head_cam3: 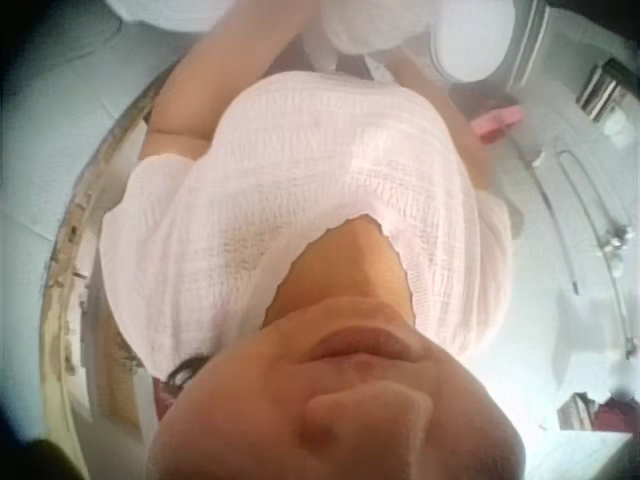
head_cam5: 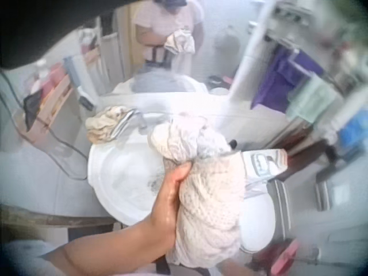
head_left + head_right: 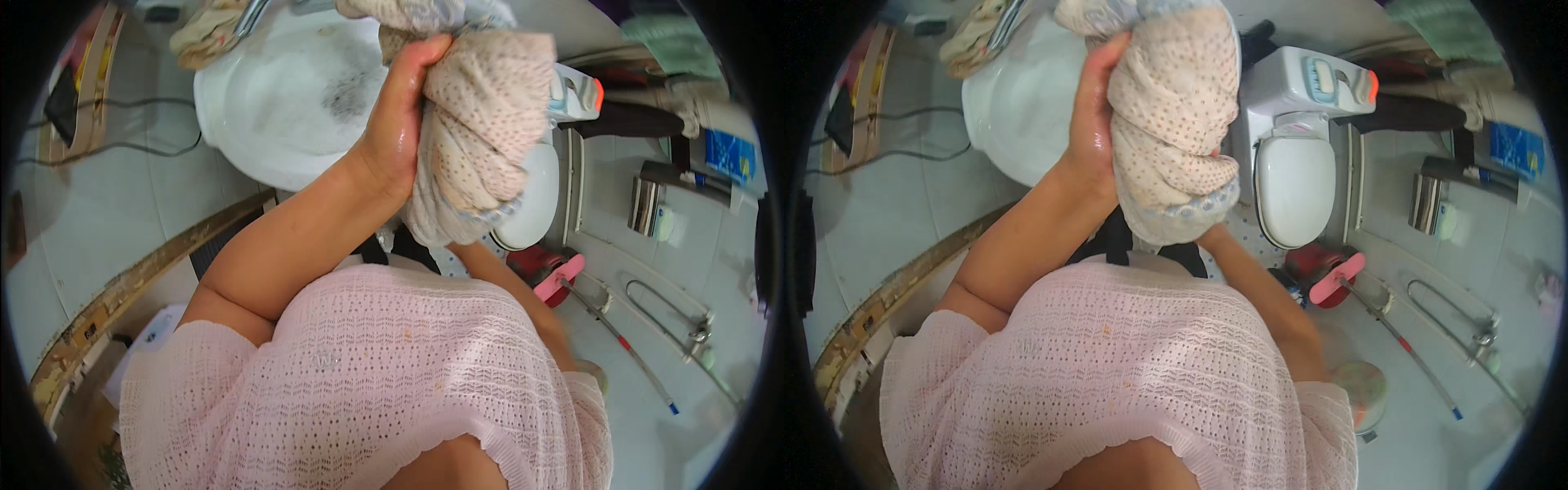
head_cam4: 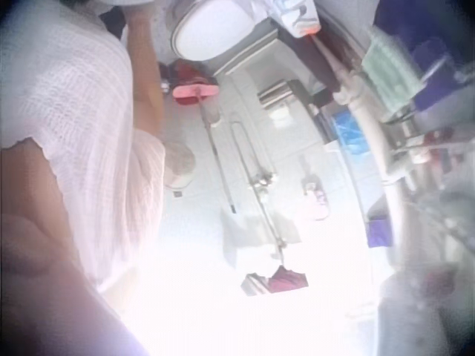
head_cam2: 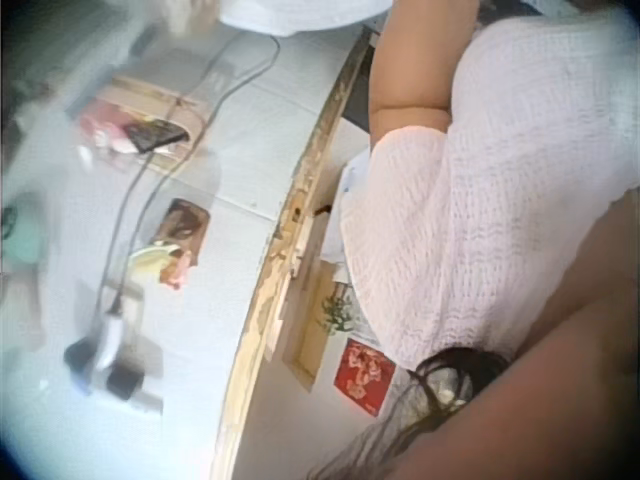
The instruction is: The person washes a towel and a small cloth by hand in a sink. They scrub the items under running water, rinse them, and wring out the excess water.
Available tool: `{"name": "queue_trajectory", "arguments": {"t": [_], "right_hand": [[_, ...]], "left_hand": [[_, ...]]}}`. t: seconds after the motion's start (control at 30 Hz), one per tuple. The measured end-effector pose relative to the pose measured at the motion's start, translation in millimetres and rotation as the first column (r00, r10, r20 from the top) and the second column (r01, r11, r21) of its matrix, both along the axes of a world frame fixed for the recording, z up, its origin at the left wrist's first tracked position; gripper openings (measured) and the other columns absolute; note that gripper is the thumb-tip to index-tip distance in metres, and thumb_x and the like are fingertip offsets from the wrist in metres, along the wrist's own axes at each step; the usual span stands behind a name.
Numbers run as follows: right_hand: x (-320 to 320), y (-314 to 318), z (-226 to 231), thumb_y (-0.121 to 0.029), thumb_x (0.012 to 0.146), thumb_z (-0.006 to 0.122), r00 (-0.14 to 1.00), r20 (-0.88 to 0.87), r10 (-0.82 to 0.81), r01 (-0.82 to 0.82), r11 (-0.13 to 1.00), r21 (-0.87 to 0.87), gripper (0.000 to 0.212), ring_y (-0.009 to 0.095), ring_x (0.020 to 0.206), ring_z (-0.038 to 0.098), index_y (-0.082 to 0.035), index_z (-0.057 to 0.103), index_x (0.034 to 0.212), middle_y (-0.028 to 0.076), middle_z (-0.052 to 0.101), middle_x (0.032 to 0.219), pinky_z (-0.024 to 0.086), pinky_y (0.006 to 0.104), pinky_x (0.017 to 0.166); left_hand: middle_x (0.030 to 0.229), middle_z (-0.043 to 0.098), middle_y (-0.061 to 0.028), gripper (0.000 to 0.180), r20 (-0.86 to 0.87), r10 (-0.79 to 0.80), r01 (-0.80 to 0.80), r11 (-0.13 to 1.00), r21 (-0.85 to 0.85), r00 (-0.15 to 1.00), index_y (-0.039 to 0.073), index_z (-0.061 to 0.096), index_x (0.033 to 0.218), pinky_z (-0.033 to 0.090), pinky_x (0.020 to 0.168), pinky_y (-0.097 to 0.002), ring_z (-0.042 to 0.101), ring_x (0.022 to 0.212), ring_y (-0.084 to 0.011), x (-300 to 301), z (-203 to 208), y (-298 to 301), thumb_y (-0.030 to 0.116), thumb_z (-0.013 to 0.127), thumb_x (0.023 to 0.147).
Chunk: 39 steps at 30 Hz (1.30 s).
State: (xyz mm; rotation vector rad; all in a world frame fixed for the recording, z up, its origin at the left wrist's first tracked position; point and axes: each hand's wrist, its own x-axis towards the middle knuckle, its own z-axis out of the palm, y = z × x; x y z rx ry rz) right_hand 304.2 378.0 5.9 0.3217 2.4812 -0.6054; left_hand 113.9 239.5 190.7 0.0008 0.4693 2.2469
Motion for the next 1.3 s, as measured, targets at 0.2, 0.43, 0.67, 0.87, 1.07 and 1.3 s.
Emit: {"name": "queue_trajectory", "arguments": {"t": [0.2,0.43,0.67,0.87,1.07,1.3], "right_hand": [[-21.4,34.7,17.6,-0.027,0.073,0.071,0.935,-0.252,-0.251,0.213,0.962,-0.169,0.077,0.034,0.119,0.043,-0.006,0.030,0.135,0.020,0.046,0.127,0.036,0.0393,0.097],[-8.2,144.0,149.3,-0.026,0.074,0.069,0.742,-0.504,-0.443,0.383,0.896,-0.223,0.071,0.033,0.118,0.044,-0.006,0.033,0.132,0.020,0.047,0.126,0.037,0.0386,0.096],[67.7,284.0,273.7,-0.024,0.075,0.067,0.552,-0.681,-0.480,0.602,0.795,-0.072,0.065,0.032,0.116,0.046,-0.005,0.037,0.130,0.019,0.049,0.124,0.039,0.0378,0.095],[144.0,378.5,323.3,-0.023,0.076,0.065,0.455,-0.753,-0.475,0.764,0.643,0.055,0.060,0.031,0.115,0.047,-0.005,0.040,0.127,0.018,0.050,0.123,0.040,0.0371,0.094],[165.2,459.8,307.9,-0.022,0.077,0.064,0.443,-0.772,-0.456,0.803,0.584,0.116,0.055,0.030,0.114,0.049,-0.005,0.043,0.125,0.017,0.051,0.122,0.041,0.0365,0.093],[175.7,541.5,209.3,-0.021,0.078,0.062,0.502,-0.722,-0.476,0.805,0.564,0.188,0.049,0.029,0.112,0.051,-0.005,0.046,0.123,0.016,0.053,0.121,0.042,0.0357,0.092]], "left_hand": [[0.113,0.055,-0.0088,0.055,-0.103,-0.105,0.103,0.994,-0.027,0.989,0.007,0.044,0.127,0.039,0.093,-0.0325,0.052,0.106,-0.0199,28.1,128.2,56.6,0.046,0.039,0.089],[0.122,0.048,-0.0095,0.060,-0.210,-0.244,0.290,0.929,0.229,0.947,0.009,0.038,0.131,0.036,0.095,-0.0391,0.046,0.113,-0.0219,29.8,166.8,77.6,0.052,0.032,0.089],[0.130,0.040,-0.0102,0.065,-0.237,-0.427,0.489,0.763,0.424,0.873,0.012,0.032,0.135,0.033,0.097,-0.0457,0.040,0.119,-0.0238,15.0,162.4,87.4,0.058,0.025,0.088],[0.135,0.036,-0.0089,0.070,-0.130,-0.697,0.683,0.620,0.386,0.706,0.014,0.029,0.137,0.028,0.101,-0.0463,0.036,0.123,-0.0235,25.1,117.3,132.0,0.063,0.023,0.086],[0.130,0.041,-0.0069,0.065,-0.195,-0.714,0.740,0.639,0.212,0.672,0.014,0.034,0.130,0.025,0.102,-0.0470,0.038,0.120,-0.0224,39.1,74.9,189.1,0.060,0.031,0.084],[0.125,0.050,-0.0051,0.046,-0.380,-0.559,0.435,0.823,-0.367,0.737,0.011,0.048,0.125,0.035,0.094,-0.0488,0.045,0.116,-0.0212,87.2,13.5,247.2,0.035,0.054,0.087]]}}
